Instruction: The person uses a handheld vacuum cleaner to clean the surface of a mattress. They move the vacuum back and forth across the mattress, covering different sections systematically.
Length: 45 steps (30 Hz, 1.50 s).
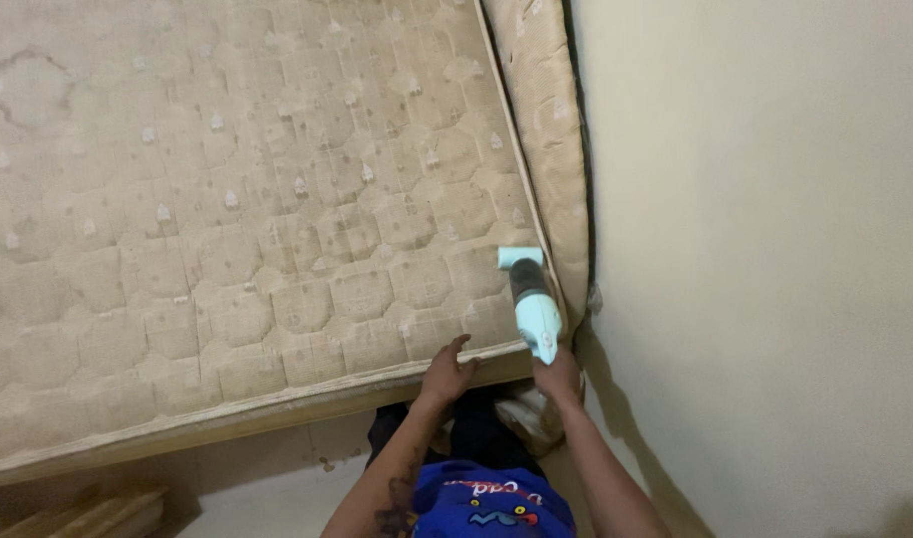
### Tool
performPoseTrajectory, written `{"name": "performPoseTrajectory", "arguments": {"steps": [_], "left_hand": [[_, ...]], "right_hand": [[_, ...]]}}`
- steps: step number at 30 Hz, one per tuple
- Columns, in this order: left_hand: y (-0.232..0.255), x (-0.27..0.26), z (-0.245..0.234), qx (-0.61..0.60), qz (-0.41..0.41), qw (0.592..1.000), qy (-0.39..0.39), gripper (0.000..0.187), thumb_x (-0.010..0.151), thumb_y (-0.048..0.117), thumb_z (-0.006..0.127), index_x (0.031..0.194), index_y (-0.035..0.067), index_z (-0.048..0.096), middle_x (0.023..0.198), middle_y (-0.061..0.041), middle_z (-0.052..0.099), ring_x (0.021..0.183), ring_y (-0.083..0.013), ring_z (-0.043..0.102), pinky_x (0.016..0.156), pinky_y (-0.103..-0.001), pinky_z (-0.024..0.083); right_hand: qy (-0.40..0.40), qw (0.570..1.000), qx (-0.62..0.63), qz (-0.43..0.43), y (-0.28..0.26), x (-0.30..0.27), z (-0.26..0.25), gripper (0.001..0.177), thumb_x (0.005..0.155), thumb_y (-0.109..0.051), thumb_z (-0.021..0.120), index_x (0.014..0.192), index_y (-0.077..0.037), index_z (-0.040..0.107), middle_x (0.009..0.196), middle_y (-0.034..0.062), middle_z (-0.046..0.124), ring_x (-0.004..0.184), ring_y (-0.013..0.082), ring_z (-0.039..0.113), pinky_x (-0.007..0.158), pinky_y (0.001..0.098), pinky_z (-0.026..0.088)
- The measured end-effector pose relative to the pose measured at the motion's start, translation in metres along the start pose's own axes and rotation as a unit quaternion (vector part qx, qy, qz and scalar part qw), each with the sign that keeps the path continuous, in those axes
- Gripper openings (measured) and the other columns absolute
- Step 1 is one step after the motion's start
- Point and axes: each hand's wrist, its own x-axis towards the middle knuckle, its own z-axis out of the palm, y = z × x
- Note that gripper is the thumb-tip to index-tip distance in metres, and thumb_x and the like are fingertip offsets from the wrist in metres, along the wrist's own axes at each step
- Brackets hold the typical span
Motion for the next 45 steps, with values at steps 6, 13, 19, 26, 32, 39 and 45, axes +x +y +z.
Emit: {"name": "performPoseTrajectory", "arguments": {"steps": [6, 13, 19, 26, 32, 39, 45], "left_hand": [[0.003, 0.001, 0.002, -0.001, 0.008, 1.0, 0.007, 0.063, 0.089, 0.032, 0.068, 0.148, 0.016, 0.051, 0.137, -0.023, 0.061, 0.111, -0.0383, 0.067, 0.097, -0.044, 0.053], [-0.004, -0.001, 0.008, 0.002, 0.016, 1.0, 0.01, 0.061, 0.09, 0.033, 0.068, 0.146, 0.017, 0.053, 0.131, -0.025, 0.062, 0.117, -0.0402, 0.065, 0.099, -0.045, 0.053], [0.004, -0.003, 0.011, 0.021, 0.037, 0.999, 0.022, 0.06, 0.091, 0.038, 0.068, 0.145, 0.016, 0.054, 0.129, -0.025, 0.064, 0.12, -0.0416, 0.062, 0.1, -0.047, 0.05], [0.017, -0.011, 0.003, -0.003, 0.028, 1.0, 0.003, 0.06, 0.091, 0.036, 0.067, 0.145, 0.013, 0.053, 0.132, -0.025, 0.064, 0.119, -0.041, 0.064, 0.102, -0.046, 0.051], [0.025, -0.013, -0.007, -0.016, -0.059, 0.997, -0.041, 0.064, 0.092, 0.036, 0.066, 0.15, 0.016, 0.047, 0.139, -0.023, 0.058, 0.121, -0.0385, 0.064, 0.104, -0.045, 0.049], [0.008, -0.009, -0.009, 0.012, 0.003, 1.0, 0.016, 0.062, 0.091, 0.033, 0.068, 0.148, 0.015, 0.051, 0.135, -0.022, 0.062, 0.125, -0.0397, 0.059, 0.104, -0.047, 0.048], [0.009, -0.018, -0.011, -0.036, -0.037, 0.999, 0.014, 0.064, 0.089, 0.032, 0.068, 0.148, 0.017, 0.05, 0.135, -0.022, 0.062, 0.116, -0.038, 0.067, 0.101, -0.045, 0.051]], "right_hand": [[-0.002, 1.0, -0.027, 0.008, -0.02, -0.002, -0.018, 0.038, 0.084, -0.028, 0.072, 0.114, -0.004, 0.072, 0.11, 0.0235, 0.075, 0.106, 0.0412, 0.071, 0.09, 0.0473, 0.055], [-0.004, 1.0, 0.007, 0.011, 0.006, -0.044, -0.019, 0.04, 0.082, -0.025, 0.071, 0.115, -0.001, 0.069, 0.11, 0.0243, 0.074, 0.107, 0.0399, 0.072, 0.091, 0.0462, 0.055], [-0.023, 0.999, -0.014, 0.018, 0.011, -0.068, -0.033, 0.043, 0.082, -0.022, 0.071, 0.12, -0.003, 0.066, 0.116, 0.0243, 0.072, 0.11, 0.0404, 0.069, 0.095, 0.0456, 0.053], [-0.068, 0.994, -0.011, -0.084, 0.029, -0.056, -0.024, 0.049, 0.077, -0.017, 0.071, 0.124, -0.007, 0.065, 0.112, 0.023, 0.072, 0.106, 0.0397, 0.069, 0.092, 0.0461, 0.053], [-0.101, 0.984, -0.059, -0.134, 0.009, -0.042, 0.008, 0.038, 0.079, -0.018, 0.07, 0.117, -0.01, 0.07, 0.109, 0.0194, 0.075, 0.105, 0.039, 0.071, 0.09, 0.0464, 0.055], [-0.103, 0.98, -0.053, -0.164, -0.011, -0.025, 0.03, 0.036, 0.081, -0.019, 0.068, 0.117, -0.011, 0.069, 0.111, 0.0192, 0.073, 0.106, 0.0408, 0.068, 0.089, 0.0481, 0.054], [-0.107, 0.965, -0.089, -0.22, -0.015, -0.027, 0.03, 0.037, 0.081, -0.016, 0.068, 0.117, -0.012, 0.07, 0.111, 0.0187, 0.074, 0.106, 0.0412, 0.068, 0.09, 0.0476, 0.054]]}}
